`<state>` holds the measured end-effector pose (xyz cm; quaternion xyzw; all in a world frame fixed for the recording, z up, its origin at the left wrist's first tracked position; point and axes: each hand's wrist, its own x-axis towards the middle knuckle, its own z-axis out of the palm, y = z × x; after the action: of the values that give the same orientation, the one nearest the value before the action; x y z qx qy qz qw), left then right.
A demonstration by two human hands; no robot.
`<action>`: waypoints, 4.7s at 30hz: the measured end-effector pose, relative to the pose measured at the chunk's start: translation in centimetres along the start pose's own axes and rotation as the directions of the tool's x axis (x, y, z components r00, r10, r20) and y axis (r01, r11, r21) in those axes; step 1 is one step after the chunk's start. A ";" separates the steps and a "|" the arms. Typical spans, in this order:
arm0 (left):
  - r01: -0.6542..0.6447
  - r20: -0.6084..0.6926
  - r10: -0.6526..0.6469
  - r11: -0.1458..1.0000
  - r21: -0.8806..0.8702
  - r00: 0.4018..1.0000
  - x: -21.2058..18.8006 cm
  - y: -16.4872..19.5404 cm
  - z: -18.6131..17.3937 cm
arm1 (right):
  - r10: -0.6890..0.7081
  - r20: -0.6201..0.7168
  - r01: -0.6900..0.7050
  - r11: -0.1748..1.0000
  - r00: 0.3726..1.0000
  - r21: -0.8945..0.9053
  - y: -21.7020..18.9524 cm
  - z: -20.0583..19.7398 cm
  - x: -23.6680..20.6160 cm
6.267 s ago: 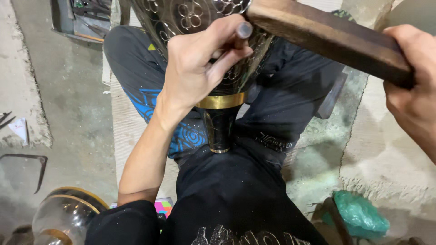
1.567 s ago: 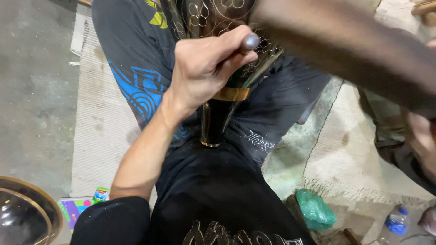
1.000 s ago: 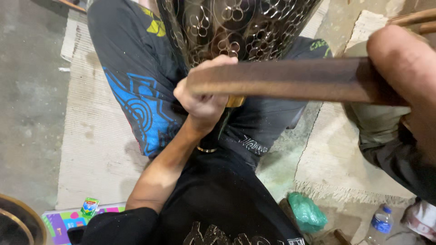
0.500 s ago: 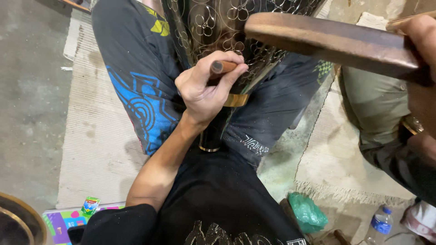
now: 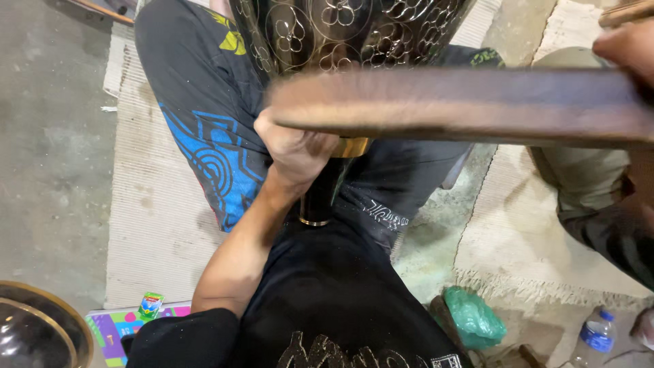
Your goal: The person sits on the floor with a large engraved brass vessel held between their legs and repeatedly strikes a small punch held against the vessel's surface using a wooden mallet, repositioning the punch to work the pattern across the metal.
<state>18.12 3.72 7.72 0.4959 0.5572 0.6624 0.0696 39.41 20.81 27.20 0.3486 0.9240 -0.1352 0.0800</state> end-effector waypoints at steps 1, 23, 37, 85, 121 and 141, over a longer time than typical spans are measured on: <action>0.047 0.045 -0.049 0.998 0.043 0.998 0.2 0.1 -0.2 | 0.000 0.003 0.000 1.000 1.000 0.004 0.1 0.2 -0.2; -0.027 0.679 0.040 0.999 -0.030 0.733 8.2 1.5 -1.2 | 0.169 -0.241 -0.058 0.910 0.956 0.411 3.1 6.2 -8.1; -0.079 0.888 0.163 0.987 -0.143 0.431 12.1 1.4 0.6 | 0.347 -0.382 -0.148 0.874 0.857 0.462 3.6 16.4 -11.0; 0.161 0.161 -0.158 0.987 -0.004 0.974 1.7 0.9 -1.9 | -0.097 -0.030 0.098 0.993 0.995 0.061 -2.0 0.0 -0.5; 0.175 -0.130 -0.182 0.983 -0.060 0.975 -2.6 0.5 0.4 | -0.324 -0.080 0.331 0.939 0.943 0.091 -0.1 -0.2 1.3; 0.174 0.071 -0.194 0.959 0.225 0.978 -0.6 0.6 -0.9 | -0.192 -0.108 0.203 0.974 0.975 0.101 1.1 1.2 -2.1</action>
<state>18.02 2.49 7.97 0.4768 0.6662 0.5643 0.1020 41.74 19.89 26.32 0.2650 0.9479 -0.1765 0.0016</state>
